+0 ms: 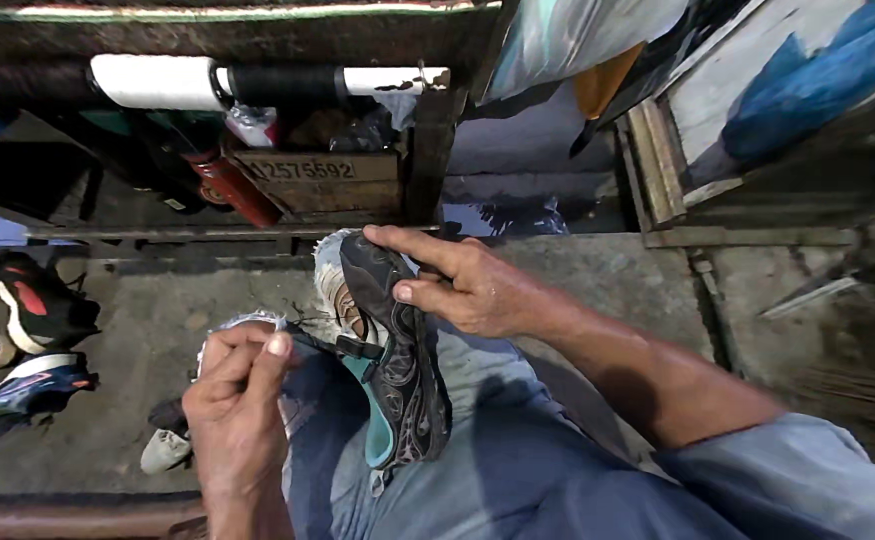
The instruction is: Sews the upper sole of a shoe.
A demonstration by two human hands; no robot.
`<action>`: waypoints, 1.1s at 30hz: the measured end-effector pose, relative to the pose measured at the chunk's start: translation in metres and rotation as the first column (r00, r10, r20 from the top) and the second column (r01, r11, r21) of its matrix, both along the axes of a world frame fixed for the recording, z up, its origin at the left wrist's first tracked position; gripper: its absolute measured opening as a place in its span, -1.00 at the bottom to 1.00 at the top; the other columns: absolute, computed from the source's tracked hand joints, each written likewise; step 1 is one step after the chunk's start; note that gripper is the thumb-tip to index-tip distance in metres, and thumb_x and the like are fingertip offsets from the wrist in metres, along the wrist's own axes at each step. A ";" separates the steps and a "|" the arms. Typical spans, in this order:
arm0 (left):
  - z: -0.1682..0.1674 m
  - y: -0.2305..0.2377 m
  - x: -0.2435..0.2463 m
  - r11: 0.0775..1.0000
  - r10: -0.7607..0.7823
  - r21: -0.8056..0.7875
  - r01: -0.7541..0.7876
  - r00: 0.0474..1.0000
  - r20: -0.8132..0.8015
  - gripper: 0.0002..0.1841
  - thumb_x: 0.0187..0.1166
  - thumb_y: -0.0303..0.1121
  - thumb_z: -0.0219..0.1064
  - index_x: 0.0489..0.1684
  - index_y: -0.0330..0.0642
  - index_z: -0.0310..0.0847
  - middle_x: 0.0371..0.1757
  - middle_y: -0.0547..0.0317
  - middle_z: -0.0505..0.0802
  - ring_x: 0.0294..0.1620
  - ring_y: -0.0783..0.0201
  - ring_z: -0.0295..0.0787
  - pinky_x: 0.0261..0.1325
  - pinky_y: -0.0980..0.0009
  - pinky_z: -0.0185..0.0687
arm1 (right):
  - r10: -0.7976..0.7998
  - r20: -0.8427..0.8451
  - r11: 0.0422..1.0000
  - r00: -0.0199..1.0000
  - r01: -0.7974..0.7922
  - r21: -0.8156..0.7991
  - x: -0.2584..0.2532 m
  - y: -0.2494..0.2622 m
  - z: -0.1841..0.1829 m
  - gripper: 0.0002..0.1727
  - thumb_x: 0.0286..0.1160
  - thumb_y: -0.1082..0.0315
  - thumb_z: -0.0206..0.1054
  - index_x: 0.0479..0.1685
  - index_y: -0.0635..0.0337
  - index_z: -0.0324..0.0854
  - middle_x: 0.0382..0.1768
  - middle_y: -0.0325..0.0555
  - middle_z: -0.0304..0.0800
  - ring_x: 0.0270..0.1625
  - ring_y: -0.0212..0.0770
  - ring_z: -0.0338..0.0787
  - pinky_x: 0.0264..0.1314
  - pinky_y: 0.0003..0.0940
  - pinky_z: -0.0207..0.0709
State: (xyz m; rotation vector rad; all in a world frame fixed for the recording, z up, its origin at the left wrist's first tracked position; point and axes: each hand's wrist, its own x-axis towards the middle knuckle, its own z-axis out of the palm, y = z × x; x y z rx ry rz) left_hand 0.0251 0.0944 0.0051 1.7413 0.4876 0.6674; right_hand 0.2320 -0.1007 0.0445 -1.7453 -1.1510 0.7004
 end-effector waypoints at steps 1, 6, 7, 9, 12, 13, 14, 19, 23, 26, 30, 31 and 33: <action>0.003 -0.002 0.002 0.976 -0.094 -0.182 0.117 0.987 0.133 -0.72 0.65 -0.09 0.34 -0.41 0.02 0.82 0.13 0.26 0.81 0.10 0.30 0.77 0.16 0.36 0.74 | 0.012 -0.028 1.000 1.000 -0.012 0.004 0.000 0.000 0.001 -0.34 0.68 0.35 0.31 0.81 0.03 0.32 -0.61 -0.21 0.60 -0.69 -0.41 0.50 -0.66 -0.48 0.50; 0.014 -0.024 0.020 0.619 -0.048 -0.665 0.418 0.865 0.500 -0.64 0.79 -0.09 0.12 -0.39 -0.01 0.69 -0.40 0.22 0.79 -0.18 0.16 0.84 0.38 -0.06 0.68 | 0.035 -0.045 0.998 0.998 -0.033 0.056 0.000 0.004 -0.002 -0.30 0.63 0.34 0.37 0.80 0.12 0.30 -0.59 -0.23 0.65 -0.67 -0.47 0.47 -0.61 -0.55 0.49; 0.012 -0.024 0.022 0.593 -0.014 -0.701 0.397 0.875 0.483 -0.61 0.82 -0.12 0.06 -0.44 -0.02 0.65 -0.53 0.28 0.70 -0.36 0.23 0.78 0.22 0.02 0.76 | 0.025 -0.078 0.996 0.997 -0.018 0.088 -0.001 0.005 -0.005 -0.29 0.59 0.39 0.38 0.78 0.17 0.32 -0.67 -0.26 0.54 -0.71 -0.47 0.40 -0.67 -0.56 0.40; 0.006 -0.020 0.024 0.591 0.043 -0.743 0.315 0.907 0.418 -0.55 0.85 -0.16 0.00 -0.56 -0.03 0.58 -0.65 0.35 0.58 -0.56 0.34 0.62 -0.17 0.27 0.78 | 0.031 -0.148 0.990 0.988 -0.010 0.143 -0.004 0.006 -0.010 -0.29 0.55 0.48 0.37 0.76 0.25 0.33 -0.72 -0.26 0.46 -0.74 -0.46 0.35 -0.69 -0.57 0.35; -0.003 -0.011 0.024 0.603 0.087 -0.769 0.213 0.941 0.328 -0.50 0.87 -0.17 -0.08 -0.65 -0.01 0.49 -0.71 0.39 0.50 -0.68 0.42 0.49 -0.42 0.45 0.65 | 0.023 -0.229 0.976 0.973 0.028 0.215 -0.008 0.008 -0.015 -0.28 0.47 0.58 0.35 0.73 0.34 0.34 -0.75 -0.24 0.41 -0.77 -0.46 0.31 -0.74 -0.58 0.31; -0.006 -0.008 0.023 0.603 0.098 -0.776 0.184 0.949 0.301 -0.49 0.88 -0.17 -0.10 -0.66 0.00 0.45 -0.72 0.39 0.47 -0.69 0.43 0.46 -0.46 0.47 0.61 | 0.022 -0.247 0.973 0.969 0.037 0.229 -0.009 0.008 -0.017 -0.28 0.46 0.60 0.35 0.72 0.35 0.35 -0.75 -0.22 0.42 -0.78 -0.46 0.31 -0.76 -0.58 0.31; -0.010 -0.006 0.022 0.603 0.104 -0.781 0.163 0.954 0.280 -0.49 0.89 -0.17 -0.11 -0.66 0.01 0.44 -0.72 0.40 0.46 -0.71 0.44 0.43 -0.49 0.48 0.60 | 0.023 -0.256 0.969 0.966 0.041 0.243 -0.010 0.008 -0.018 -0.28 0.44 0.61 0.34 0.72 0.35 0.35 -0.76 -0.22 0.42 -0.79 -0.46 0.29 -0.76 -0.58 0.30; -0.024 -0.003 0.016 0.567 0.137 -0.812 0.136 0.957 0.256 -0.49 0.90 -0.20 -0.15 -0.63 -0.01 0.46 -0.72 0.39 0.48 -0.71 0.45 0.44 -0.50 0.51 0.58 | 0.019 -0.242 0.963 0.970 0.047 0.264 -0.010 0.008 -0.021 -0.29 0.41 0.63 0.34 0.68 0.38 0.38 -0.75 -0.21 0.45 -0.78 -0.45 0.32 -0.75 -0.57 0.32; -0.007 0.000 0.004 0.595 0.040 -0.760 0.261 0.935 0.352 -0.56 0.86 -0.17 -0.03 -0.46 -0.02 0.66 -0.55 0.33 0.72 -0.43 0.33 0.77 -0.01 0.24 0.85 | 0.009 -0.191 0.974 0.982 0.034 0.225 -0.003 0.002 -0.016 -0.30 0.46 0.58 0.34 0.71 0.33 0.36 -0.68 -0.22 0.49 -0.72 -0.45 0.36 -0.66 -0.57 0.37; 0.011 0.004 -0.011 0.650 -0.071 -0.674 0.350 0.911 0.405 -0.67 0.76 -0.11 0.19 -0.32 -0.04 0.79 -0.22 0.18 0.88 -0.04 0.17 0.89 0.15 0.14 0.85 | 0.028 -0.237 0.964 0.971 0.036 0.263 0.001 -0.006 -0.016 -0.27 0.46 0.58 0.32 0.74 0.32 0.31 -0.69 -0.22 0.55 -0.71 -0.46 0.42 -0.64 -0.58 0.43; 0.052 0.004 -0.028 0.719 -0.250 -0.478 0.504 0.830 0.498 -0.70 0.74 -0.12 0.24 -0.25 -0.03 0.83 0.05 0.18 0.89 0.16 0.16 0.87 0.07 0.25 0.88 | 0.147 -0.247 0.925 0.958 -0.044 0.378 0.001 -0.012 -0.017 -0.31 0.55 0.47 0.30 0.76 0.13 0.33 -0.64 -0.32 0.52 -0.63 -0.55 0.41 -0.56 -0.65 0.38; 0.061 0.003 -0.030 0.747 -0.275 -0.433 0.504 0.828 0.489 -0.72 0.73 -0.13 0.27 -0.27 -0.02 0.86 0.10 0.19 0.88 0.17 0.17 0.86 0.07 0.25 0.89 | 0.174 -0.264 0.918 0.949 -0.059 0.393 0.004 -0.012 -0.022 -0.36 0.62 0.42 0.28 0.75 0.06 0.35 -0.63 -0.36 0.47 -0.60 -0.57 0.41 -0.54 -0.66 0.37; 0.065 0.003 -0.032 0.822 -0.321 -0.340 0.457 0.864 0.387 -0.75 0.73 -0.13 0.27 -0.24 0.06 0.86 0.18 0.24 0.86 0.22 0.19 0.84 0.08 0.26 0.88 | 0.182 -0.321 0.928 0.929 -0.055 0.368 0.013 -0.011 -0.036 -0.38 0.70 0.34 0.24 0.77 0.01 0.32 -0.60 -0.41 0.49 -0.60 -0.58 0.43 -0.55 -0.66 0.36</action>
